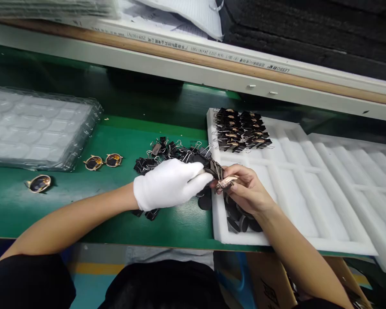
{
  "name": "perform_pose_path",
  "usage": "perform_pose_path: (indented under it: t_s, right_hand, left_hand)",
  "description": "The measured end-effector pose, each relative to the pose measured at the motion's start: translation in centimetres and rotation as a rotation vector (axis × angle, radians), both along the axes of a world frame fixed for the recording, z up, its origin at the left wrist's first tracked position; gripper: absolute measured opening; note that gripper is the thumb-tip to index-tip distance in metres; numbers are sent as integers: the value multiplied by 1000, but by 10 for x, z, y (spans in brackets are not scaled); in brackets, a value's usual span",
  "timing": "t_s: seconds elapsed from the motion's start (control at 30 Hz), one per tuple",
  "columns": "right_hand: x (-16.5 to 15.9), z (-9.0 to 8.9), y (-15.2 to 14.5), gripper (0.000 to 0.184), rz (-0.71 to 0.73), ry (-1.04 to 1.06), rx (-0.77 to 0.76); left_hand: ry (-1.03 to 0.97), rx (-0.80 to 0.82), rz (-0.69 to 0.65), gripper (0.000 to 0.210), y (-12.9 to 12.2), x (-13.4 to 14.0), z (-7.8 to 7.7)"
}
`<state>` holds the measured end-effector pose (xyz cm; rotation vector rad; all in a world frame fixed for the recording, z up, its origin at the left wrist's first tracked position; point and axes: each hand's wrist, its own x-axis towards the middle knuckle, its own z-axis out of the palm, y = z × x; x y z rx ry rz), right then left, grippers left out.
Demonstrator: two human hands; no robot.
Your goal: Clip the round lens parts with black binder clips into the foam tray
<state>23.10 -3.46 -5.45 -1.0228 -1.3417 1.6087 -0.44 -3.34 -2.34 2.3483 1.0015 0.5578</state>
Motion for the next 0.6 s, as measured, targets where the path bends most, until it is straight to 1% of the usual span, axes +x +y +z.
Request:
perform_pose_path:
  t_s: [0.07,0.13,0.17,0.27,0.33,0.4,0.5,0.6]
  right_hand:
    - [-1,-2,-1,44,-35,17,30]
    - [-1,-6,-2,40,-62,27,78]
    - [0,-8,-3,37,-64,31,109]
    - [3,-16,-5,26,-31,48,178]
    - [4,-19,-4,23,-16,51,189]
    - [5,-20,-3,21,-37,44,205]
    - [4,-20,-2,17,-78,58,248]
    - [3,-18,-2,13,-61,102,263]
  left_hand:
    - [-81,-160,-27,40,-1,3,2]
    - [-107,-293,8,48,-3,6,4]
    - [-88,-330,34,51,-4,7,5]
    - [-16,-359,101,54,-6,11,7]
    - [-19,-389,135,55,-7,13,6]
    - [-44,-426,180,58,-7,13,4]
    - [-110,-489,215,61,-7,13,0]
    - [-169,-509,268,61,-7,12,-6]
